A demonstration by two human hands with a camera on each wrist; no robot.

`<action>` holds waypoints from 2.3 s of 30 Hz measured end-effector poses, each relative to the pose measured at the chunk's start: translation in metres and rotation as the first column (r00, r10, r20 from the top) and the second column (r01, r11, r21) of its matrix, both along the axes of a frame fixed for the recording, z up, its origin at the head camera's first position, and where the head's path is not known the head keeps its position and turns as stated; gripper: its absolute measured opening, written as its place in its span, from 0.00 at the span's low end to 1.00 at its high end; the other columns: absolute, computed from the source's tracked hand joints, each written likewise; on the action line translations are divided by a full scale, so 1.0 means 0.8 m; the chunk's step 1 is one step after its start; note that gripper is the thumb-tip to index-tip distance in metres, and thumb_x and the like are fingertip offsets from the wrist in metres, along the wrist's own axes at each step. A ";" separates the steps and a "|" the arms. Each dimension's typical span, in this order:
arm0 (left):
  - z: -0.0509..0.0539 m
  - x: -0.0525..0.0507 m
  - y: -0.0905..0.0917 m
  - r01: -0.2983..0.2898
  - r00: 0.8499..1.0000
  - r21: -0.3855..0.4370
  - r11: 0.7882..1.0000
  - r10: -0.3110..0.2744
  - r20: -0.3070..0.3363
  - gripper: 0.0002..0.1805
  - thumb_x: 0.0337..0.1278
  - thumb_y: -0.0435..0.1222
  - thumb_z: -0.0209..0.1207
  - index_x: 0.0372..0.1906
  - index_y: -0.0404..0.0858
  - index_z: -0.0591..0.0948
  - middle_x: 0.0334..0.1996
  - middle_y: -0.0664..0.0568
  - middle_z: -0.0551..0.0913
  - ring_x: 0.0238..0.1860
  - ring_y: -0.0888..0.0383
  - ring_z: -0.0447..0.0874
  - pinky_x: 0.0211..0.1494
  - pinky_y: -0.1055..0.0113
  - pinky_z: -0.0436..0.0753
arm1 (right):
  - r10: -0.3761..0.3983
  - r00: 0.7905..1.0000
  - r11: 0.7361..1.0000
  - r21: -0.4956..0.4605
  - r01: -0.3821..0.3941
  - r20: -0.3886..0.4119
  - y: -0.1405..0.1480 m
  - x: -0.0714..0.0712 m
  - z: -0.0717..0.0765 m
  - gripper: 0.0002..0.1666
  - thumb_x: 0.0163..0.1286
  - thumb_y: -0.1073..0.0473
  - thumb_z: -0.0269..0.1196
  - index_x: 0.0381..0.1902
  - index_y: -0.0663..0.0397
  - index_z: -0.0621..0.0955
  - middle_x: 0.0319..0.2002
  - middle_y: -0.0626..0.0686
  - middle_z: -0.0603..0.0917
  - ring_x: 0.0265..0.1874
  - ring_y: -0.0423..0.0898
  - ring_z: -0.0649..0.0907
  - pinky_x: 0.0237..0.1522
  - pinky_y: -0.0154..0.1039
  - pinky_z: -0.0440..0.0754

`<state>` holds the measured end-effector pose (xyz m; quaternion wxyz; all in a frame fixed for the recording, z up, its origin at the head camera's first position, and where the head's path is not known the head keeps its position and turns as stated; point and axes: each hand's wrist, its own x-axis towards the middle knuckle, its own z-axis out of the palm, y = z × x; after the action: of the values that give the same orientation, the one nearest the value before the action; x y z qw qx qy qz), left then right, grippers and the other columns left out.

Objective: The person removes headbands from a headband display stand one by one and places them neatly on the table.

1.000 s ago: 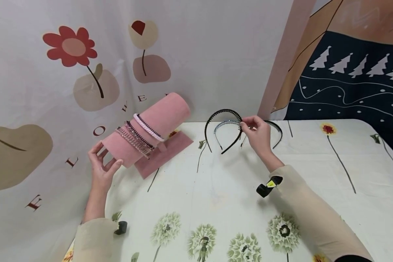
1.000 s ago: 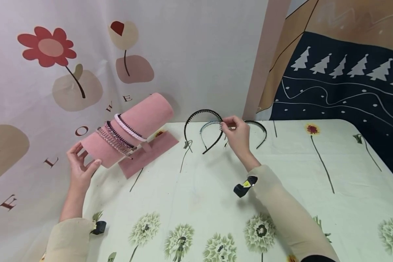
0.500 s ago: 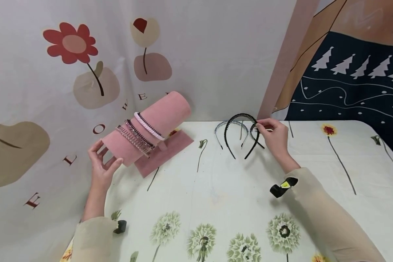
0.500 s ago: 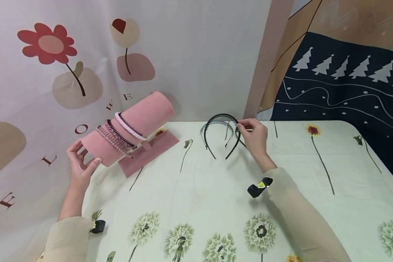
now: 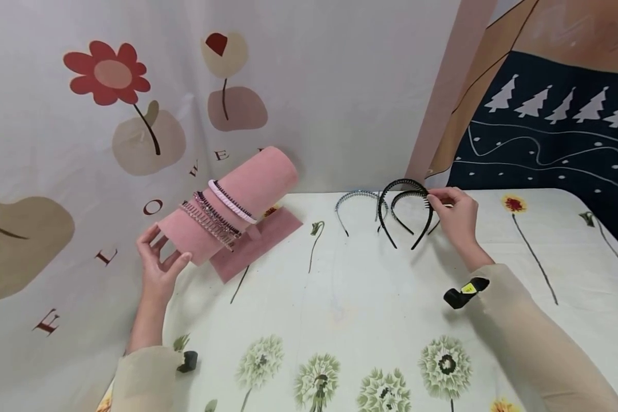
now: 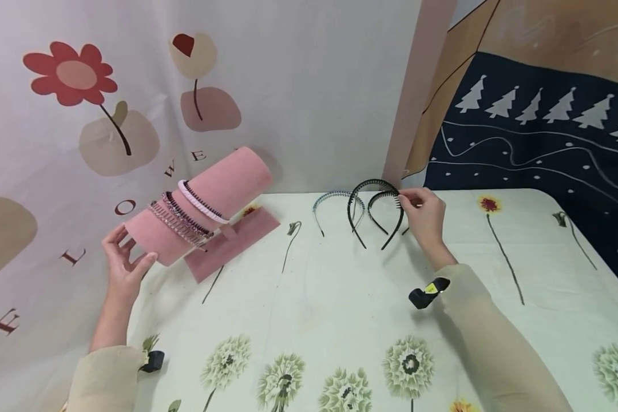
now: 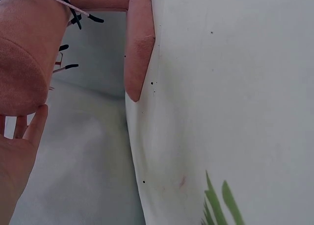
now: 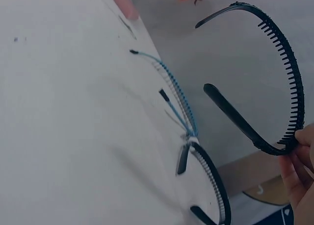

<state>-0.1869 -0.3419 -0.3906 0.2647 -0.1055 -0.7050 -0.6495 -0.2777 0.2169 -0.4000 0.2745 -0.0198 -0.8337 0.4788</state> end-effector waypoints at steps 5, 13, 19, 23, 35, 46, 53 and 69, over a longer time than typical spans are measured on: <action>0.000 -0.001 -0.001 -0.003 1.000 -0.008 1.000 0.003 0.010 0.43 0.52 0.18 0.57 0.72 0.41 0.55 0.69 0.52 0.56 0.69 0.56 0.62 0.62 0.82 0.77 | -0.061 0.998 0.998 0.000 0.061 0.025 0.021 -0.002 -0.002 0.12 0.69 0.61 0.65 0.45 0.62 0.87 0.32 0.35 0.77 0.30 0.19 0.74 0.32 0.13 0.72; -0.002 -0.003 0.000 -0.009 1.000 -0.009 1.000 0.009 -0.012 0.44 0.51 0.18 0.58 0.73 0.41 0.55 0.69 0.52 0.57 0.68 0.56 0.62 0.61 0.83 0.78 | -0.118 0.991 0.993 0.012 0.118 0.066 0.059 -0.009 0.007 0.13 0.70 0.59 0.63 0.47 0.61 0.87 0.31 0.30 0.74 0.29 0.19 0.72 0.32 0.13 0.71; 0.002 -0.004 0.006 -0.007 1.000 0.020 1.000 0.007 -0.014 0.43 0.51 0.18 0.57 0.73 0.40 0.55 0.69 0.51 0.56 0.70 0.54 0.61 0.61 0.82 0.78 | -0.170 0.980 0.985 0.044 0.166 0.101 0.091 -0.009 0.018 0.14 0.71 0.59 0.61 0.49 0.61 0.86 0.34 0.34 0.78 0.29 0.19 0.70 0.30 0.13 0.69; 0.006 0.000 0.009 -0.040 0.999 0.013 0.999 0.040 0.022 0.43 0.53 0.20 0.57 0.74 0.41 0.56 0.70 0.52 0.56 0.72 0.51 0.59 0.60 0.84 0.78 | -0.200 0.972 0.979 0.073 0.192 0.125 0.111 -0.009 0.019 0.15 0.72 0.59 0.60 0.50 0.62 0.85 0.30 0.28 0.73 0.28 0.20 0.69 0.29 0.14 0.68; 0.018 0.016 0.012 -0.144 0.976 -0.092 0.985 0.157 0.150 0.44 0.58 0.23 0.59 0.77 0.45 0.55 0.76 0.52 0.54 0.75 0.52 0.57 0.54 0.87 0.77 | -0.271 0.927 0.962 0.114 0.249 0.260 0.157 -0.013 0.016 0.19 0.75 0.58 0.55 0.57 0.59 0.83 0.43 0.36 0.74 0.30 0.18 0.66 0.30 0.13 0.68; 0.017 0.007 0.017 -0.156 0.971 -0.093 0.983 0.170 0.169 0.46 0.57 0.24 0.60 0.78 0.47 0.54 0.76 0.51 0.54 0.75 0.51 0.58 0.51 0.88 0.78 | -0.333 0.883 0.943 0.133 0.306 0.329 0.180 -0.015 0.012 0.20 0.75 0.59 0.52 0.59 0.59 0.81 0.49 0.42 0.75 0.29 0.18 0.63 0.32 0.16 0.66; 0.013 0.003 0.013 -0.105 0.985 -0.066 0.992 0.113 0.131 0.48 0.56 0.22 0.59 0.79 0.46 0.52 0.78 0.51 0.53 0.75 0.52 0.56 0.54 0.87 0.77 | -0.346 0.870 0.938 0.145 0.315 0.352 0.186 -0.016 0.007 0.21 0.76 0.58 0.51 0.60 0.58 0.80 0.49 0.46 0.76 0.29 0.21 0.63 0.31 0.17 0.65; 0.016 0.008 0.003 -0.062 0.975 -0.086 0.994 0.079 0.209 0.50 0.56 0.17 0.58 0.79 0.49 0.52 0.79 0.50 0.52 0.74 0.54 0.59 0.58 0.86 0.76 | -0.298 0.869 0.953 0.173 0.248 0.394 0.188 -0.021 -0.001 0.22 0.78 0.57 0.49 0.62 0.61 0.78 0.60 0.63 0.78 0.35 0.30 0.67 0.28 0.18 0.65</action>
<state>-0.1809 -0.3392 -0.3778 0.2066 -0.0208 -0.7575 -0.6190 -0.2941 0.3672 -0.4007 0.1563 -0.2231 -0.8881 0.3703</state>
